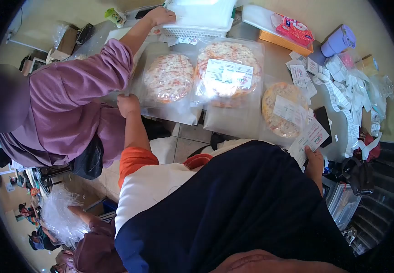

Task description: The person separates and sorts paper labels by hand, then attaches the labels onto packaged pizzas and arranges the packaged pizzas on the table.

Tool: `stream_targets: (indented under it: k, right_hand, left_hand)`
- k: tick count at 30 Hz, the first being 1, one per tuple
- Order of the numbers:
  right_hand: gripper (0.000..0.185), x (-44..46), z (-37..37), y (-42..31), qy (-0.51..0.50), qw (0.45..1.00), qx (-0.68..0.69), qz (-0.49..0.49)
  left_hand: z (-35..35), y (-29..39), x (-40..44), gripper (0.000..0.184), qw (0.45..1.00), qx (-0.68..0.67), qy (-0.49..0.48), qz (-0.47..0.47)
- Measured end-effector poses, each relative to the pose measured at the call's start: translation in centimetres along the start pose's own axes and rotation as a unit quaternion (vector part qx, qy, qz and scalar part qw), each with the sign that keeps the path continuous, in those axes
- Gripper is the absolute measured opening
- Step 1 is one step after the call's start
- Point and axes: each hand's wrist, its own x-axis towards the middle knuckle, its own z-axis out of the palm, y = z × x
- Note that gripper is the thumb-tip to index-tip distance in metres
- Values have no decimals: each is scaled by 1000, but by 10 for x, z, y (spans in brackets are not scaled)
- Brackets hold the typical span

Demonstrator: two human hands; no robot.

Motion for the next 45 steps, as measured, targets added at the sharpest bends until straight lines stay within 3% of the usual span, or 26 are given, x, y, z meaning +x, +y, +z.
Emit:
stream_targets:
  k: [5, 8, 11, 12, 15, 16, 20, 23, 25, 28, 31, 33, 37, 38, 39, 40, 42, 45]
  right_hand:
    - [25, 1, -1, 12, 4, 999, 33, -3]
    - [23, -2, 4, 13, -4, 1000, 17, -20]
    - [22, -8, 12, 13, -2, 999, 17, -32]
    - [22, -8, 11, 16, 7, 999, 22, -30]
    - [23, -11, 8, 25, 28, 999, 30, -19]
    - [24, -13, 9, 22, 32, 999, 25, -13]
    - [27, -19, 5, 20, 43, 999, -3, -28]
    - [29, -21, 1, 17, 55, 997, -29, -38]
    - [27, -25, 3, 14, 48, 997, 8, -55]
    - [26, -27, -4, 15, 51, 995, 42, -78]
    - [25, -34, -10, 11, 55, 995, 47, -75]
    - [25, -32, -18, 19, 58, 992, 61, -90]
    - [23, -37, -42, 27, 61, 993, 56, -87]
    - [23, -43, -45, 25, 60, 992, 73, -80]
    - [23, -46, -50, 26, 66, 990, 94, -78]
    - [23, -49, -54, 27, 70, 988, 114, -75]
    - [24, -52, -64, 29, 82, 985, 138, -63]
    - [24, -52, -72, 39, 96, 984, 144, -32]
  left_hand:
    - [25, -1, 49, 40, 943, 213, 245, 79]
    - [36, -14, 99, 37, 964, 197, 139, 109]
    - [38, -17, 118, 30, 991, 73, 96, 60]
    - [35, -19, 121, 23, 979, 122, 94, 134]
    - [-3, -8, 100, 19, 943, 97, 120, 295]
    - [-9, -1, 101, 19, 913, 43, 204, 351]
    - [-83, 69, 81, 19, 839, 11, 300, 454]
    - [-155, 126, 41, 16, 758, -115, 365, 528]
    - [-198, 155, 1, 9, 765, -237, 256, 541]
    - [-232, 188, -76, 13, 797, -456, -80, 387]
    - [-225, 228, -149, 15, 769, -462, -296, 329]
    - [-215, 257, -204, 14, 715, -472, -361, 368]
    - [-184, 298, -284, 14, 631, -493, -212, 561]
    - [-184, 295, -308, 7, 577, -506, -191, 612]
    - [-159, 298, -323, 12, 520, -508, -75, 682]
    - [-157, 289, -343, 18, 506, -451, -55, 733]
    - [-117, 264, -383, 23, 494, -431, -134, 743]
    - [-51, 227, -421, 32, 518, -275, -283, 759]
